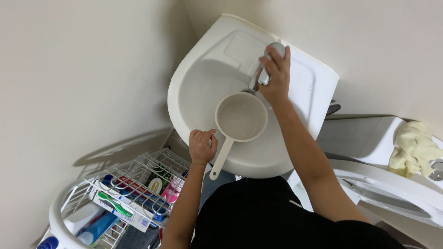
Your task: The person is cleaning a bathroom sink and a bidet sprayer using a water dipper.
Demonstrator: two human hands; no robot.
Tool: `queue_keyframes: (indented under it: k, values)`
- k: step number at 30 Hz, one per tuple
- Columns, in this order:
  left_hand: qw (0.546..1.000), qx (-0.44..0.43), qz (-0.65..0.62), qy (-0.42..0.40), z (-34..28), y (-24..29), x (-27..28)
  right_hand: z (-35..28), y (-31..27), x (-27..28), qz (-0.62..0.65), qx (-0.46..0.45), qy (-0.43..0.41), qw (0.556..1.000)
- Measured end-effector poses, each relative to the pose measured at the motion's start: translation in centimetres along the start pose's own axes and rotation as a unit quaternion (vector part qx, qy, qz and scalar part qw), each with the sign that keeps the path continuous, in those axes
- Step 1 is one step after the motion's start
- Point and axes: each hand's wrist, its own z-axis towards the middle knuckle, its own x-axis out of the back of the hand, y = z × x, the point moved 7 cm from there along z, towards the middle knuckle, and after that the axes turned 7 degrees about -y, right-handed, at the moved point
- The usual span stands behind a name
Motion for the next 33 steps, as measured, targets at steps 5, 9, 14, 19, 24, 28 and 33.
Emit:
queue_keyframes:
  k: [5,9,14,19,24,28,33]
  values:
    - [0.997,-0.055,0.031,0.038,-1.2,-1.6,-1.6,-2.7,-2.2,-0.2,0.026,0.151,0.043,0.987]
    - [0.998,-0.049,0.023,0.039,-1.2,-1.8,-1.8,-1.5,-1.2,0.4,0.179,0.161,0.003,0.971]
    - [0.998,-0.048,0.031,0.039,-1.4,-1.8,-1.6,0.1,1.0,0.7,0.276,0.070,-0.030,0.958]
    - [0.997,-0.053,0.033,0.039,-1.7,-2.2,-2.2,1.9,2.8,-0.7,0.146,0.039,-0.031,0.988]
    - [0.998,-0.036,0.052,0.005,-2.0,-2.6,-2.9,3.3,5.8,-1.4,0.030,0.012,-0.100,0.994]
    - [0.997,-0.002,0.064,-0.044,-1.2,-1.9,-2.8,2.7,6.6,-3.0,-0.112,-0.057,-0.096,0.987]
    - [0.994,0.048,0.045,-0.084,-1.2,-1.1,-2.3,0.5,-0.3,-1.3,-0.139,-0.030,-0.202,0.969]
